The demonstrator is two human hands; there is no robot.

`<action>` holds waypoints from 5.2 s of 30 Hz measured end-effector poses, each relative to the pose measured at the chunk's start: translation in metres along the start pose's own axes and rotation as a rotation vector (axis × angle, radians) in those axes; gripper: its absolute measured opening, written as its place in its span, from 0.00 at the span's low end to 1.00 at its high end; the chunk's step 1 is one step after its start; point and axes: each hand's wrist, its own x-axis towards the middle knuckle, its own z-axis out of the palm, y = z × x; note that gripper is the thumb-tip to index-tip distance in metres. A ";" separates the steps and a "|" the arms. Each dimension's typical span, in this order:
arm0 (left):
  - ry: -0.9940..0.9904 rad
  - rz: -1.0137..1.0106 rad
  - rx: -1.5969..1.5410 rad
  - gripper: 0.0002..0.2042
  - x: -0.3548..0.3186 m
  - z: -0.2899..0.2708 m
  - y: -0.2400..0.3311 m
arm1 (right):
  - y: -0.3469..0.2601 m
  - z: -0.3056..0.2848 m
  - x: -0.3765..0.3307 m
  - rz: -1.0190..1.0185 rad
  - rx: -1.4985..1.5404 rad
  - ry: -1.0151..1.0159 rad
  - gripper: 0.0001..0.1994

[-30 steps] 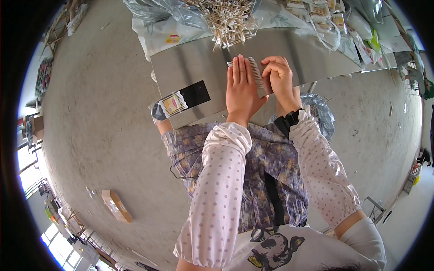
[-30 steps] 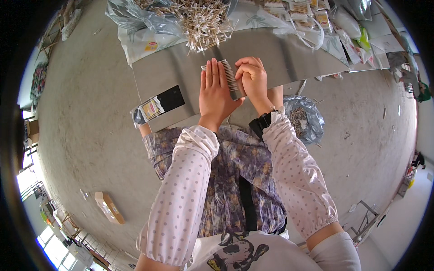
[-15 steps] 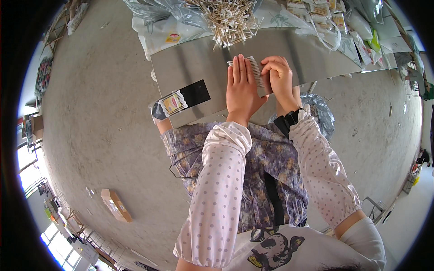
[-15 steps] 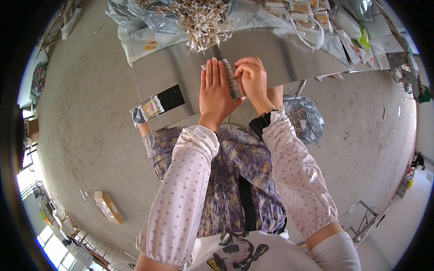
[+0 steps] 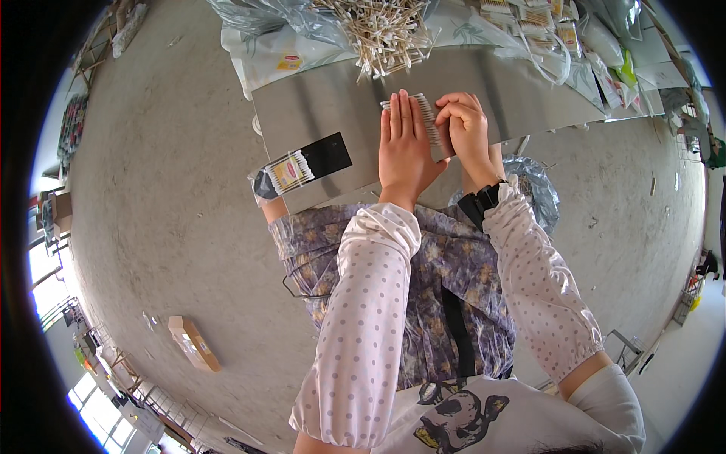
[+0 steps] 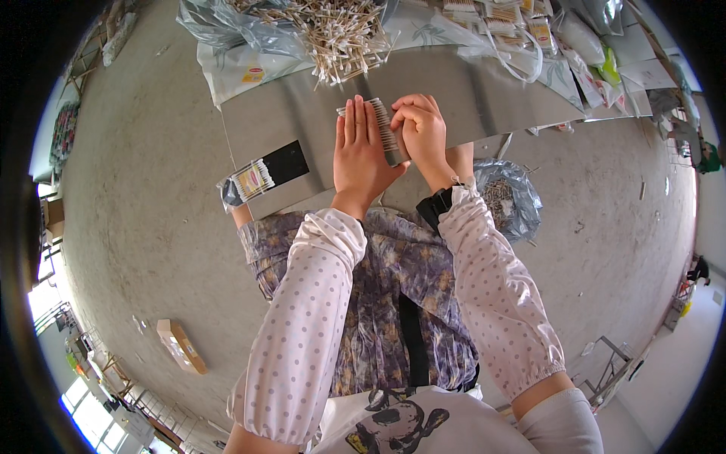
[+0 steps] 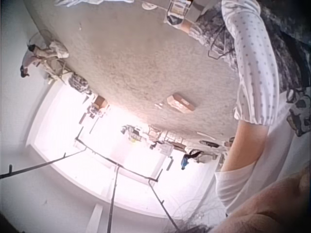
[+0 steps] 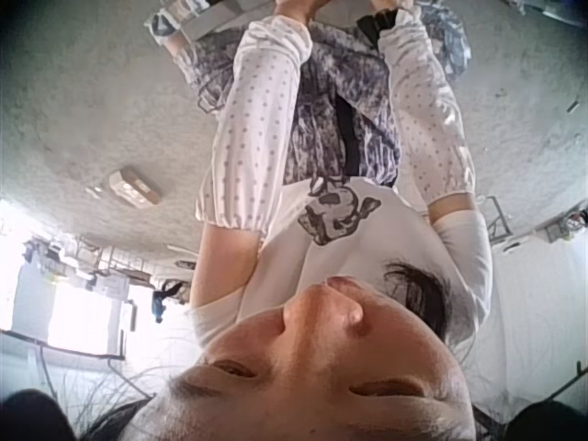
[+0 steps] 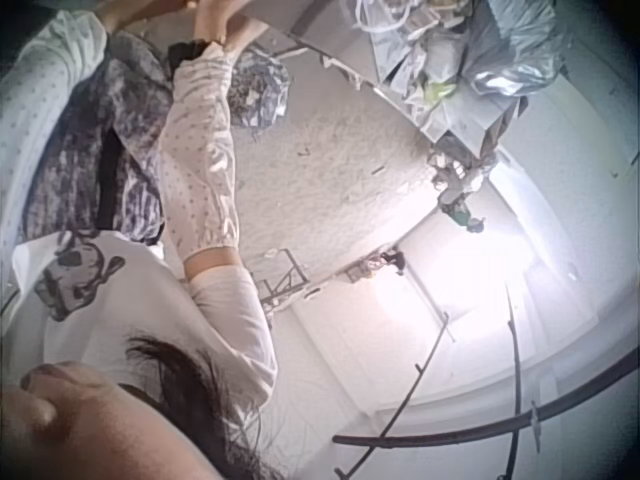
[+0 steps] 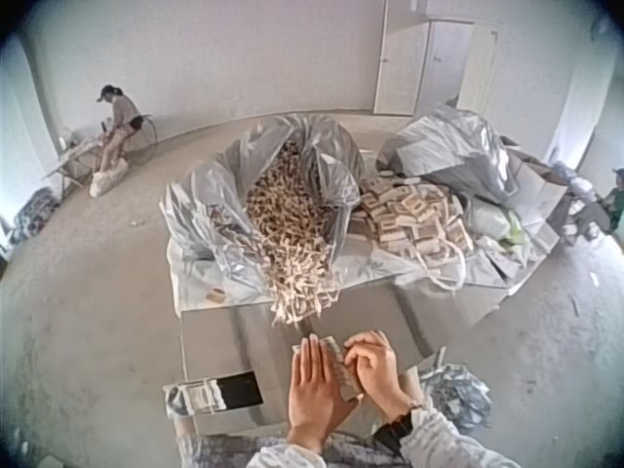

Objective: The person is manually aligning and packaging cotton swabs into cardboard boxes.

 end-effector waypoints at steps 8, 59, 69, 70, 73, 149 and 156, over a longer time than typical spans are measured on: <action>0.013 0.005 -0.010 0.57 0.000 0.000 0.000 | -0.001 0.001 0.001 0.019 0.009 0.042 0.10; 0.027 0.027 0.022 0.57 -0.003 -0.002 -0.002 | -0.014 0.003 0.019 -0.056 -0.109 -0.142 0.03; 0.085 0.009 -0.219 0.56 -0.003 -0.010 -0.001 | 0.003 0.003 0.065 -0.100 -0.316 -0.183 0.02; 0.122 -0.003 -0.334 0.54 -0.003 -0.010 -0.002 | 0.003 0.003 0.065 -0.101 -0.320 -0.182 0.02; 0.260 -0.161 -0.948 0.45 -0.007 -0.007 -0.014 | -0.005 0.002 0.048 -0.050 -0.184 -0.008 0.05; 0.376 -0.960 -0.303 0.20 -0.072 -0.073 -0.165 | -0.117 0.147 -0.007 -0.290 -0.403 -0.356 0.27; 0.405 -0.842 -0.304 0.21 -0.069 -0.080 -0.155 | -0.122 0.143 -0.007 -0.297 -0.384 -0.365 0.26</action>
